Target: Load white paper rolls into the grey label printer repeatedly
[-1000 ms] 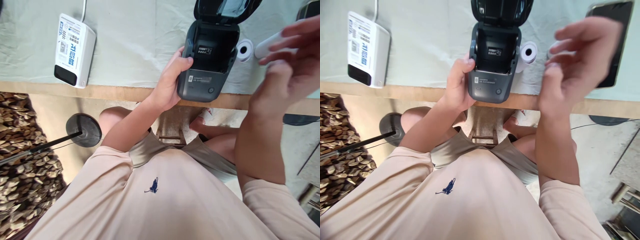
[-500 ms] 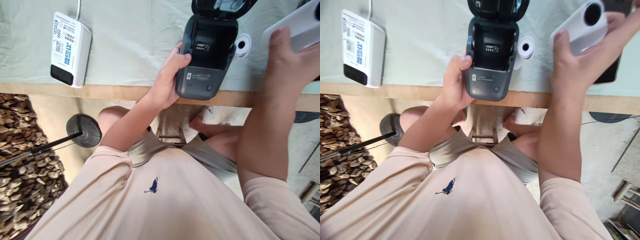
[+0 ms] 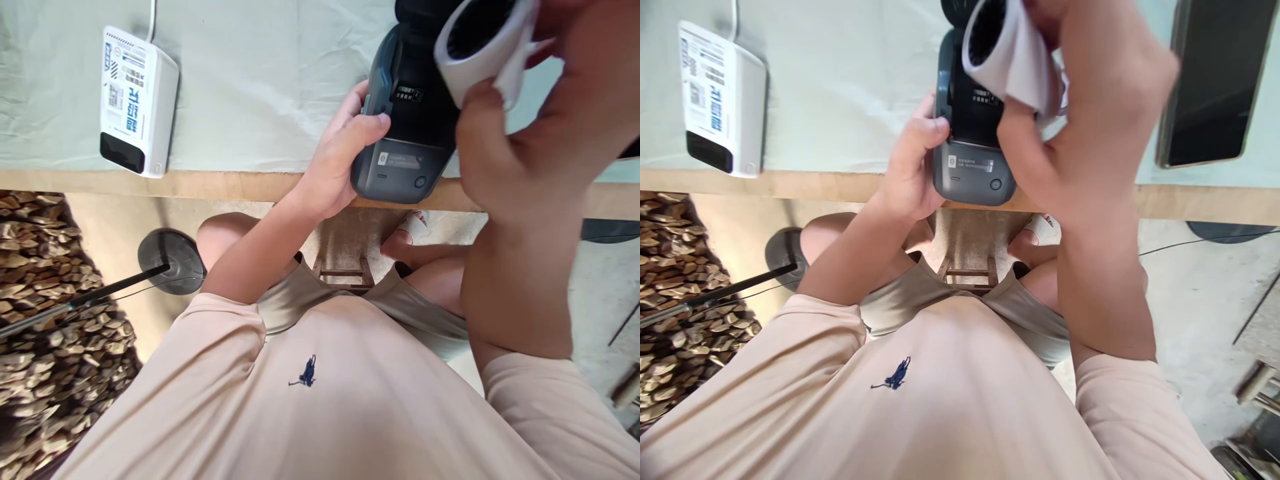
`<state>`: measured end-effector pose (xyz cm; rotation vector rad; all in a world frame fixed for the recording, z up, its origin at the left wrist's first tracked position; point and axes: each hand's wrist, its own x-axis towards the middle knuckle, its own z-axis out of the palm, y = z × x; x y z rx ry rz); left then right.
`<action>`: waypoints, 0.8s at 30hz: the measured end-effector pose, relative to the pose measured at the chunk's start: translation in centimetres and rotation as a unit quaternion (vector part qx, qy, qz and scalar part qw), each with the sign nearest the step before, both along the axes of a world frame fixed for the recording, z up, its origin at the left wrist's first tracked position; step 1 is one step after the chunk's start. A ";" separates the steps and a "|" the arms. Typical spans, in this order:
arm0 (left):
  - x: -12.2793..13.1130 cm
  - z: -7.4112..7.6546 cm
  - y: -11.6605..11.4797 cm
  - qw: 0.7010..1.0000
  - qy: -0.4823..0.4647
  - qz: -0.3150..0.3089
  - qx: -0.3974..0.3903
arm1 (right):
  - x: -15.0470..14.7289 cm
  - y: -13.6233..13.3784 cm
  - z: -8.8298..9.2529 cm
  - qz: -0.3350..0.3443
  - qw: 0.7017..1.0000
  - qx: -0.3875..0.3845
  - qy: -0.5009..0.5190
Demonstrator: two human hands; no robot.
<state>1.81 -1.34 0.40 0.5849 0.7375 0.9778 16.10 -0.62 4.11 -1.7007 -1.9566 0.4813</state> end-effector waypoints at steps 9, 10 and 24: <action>0.2 -0.1 -0.4 1.000 -0.024 0.014 0.009 | 0.4 0.3 0.2 0.083 0.985 0.010 -0.151; 0.1 -0.2 -0.3 0.999 -0.035 0.017 -0.003 | 0.5 0.2 0.2 0.085 0.985 0.018 -0.149; 0.0 0.0 0.1 0.999 -0.026 0.008 0.045 | 1.3 0.1 -0.2 0.209 0.967 0.070 -0.128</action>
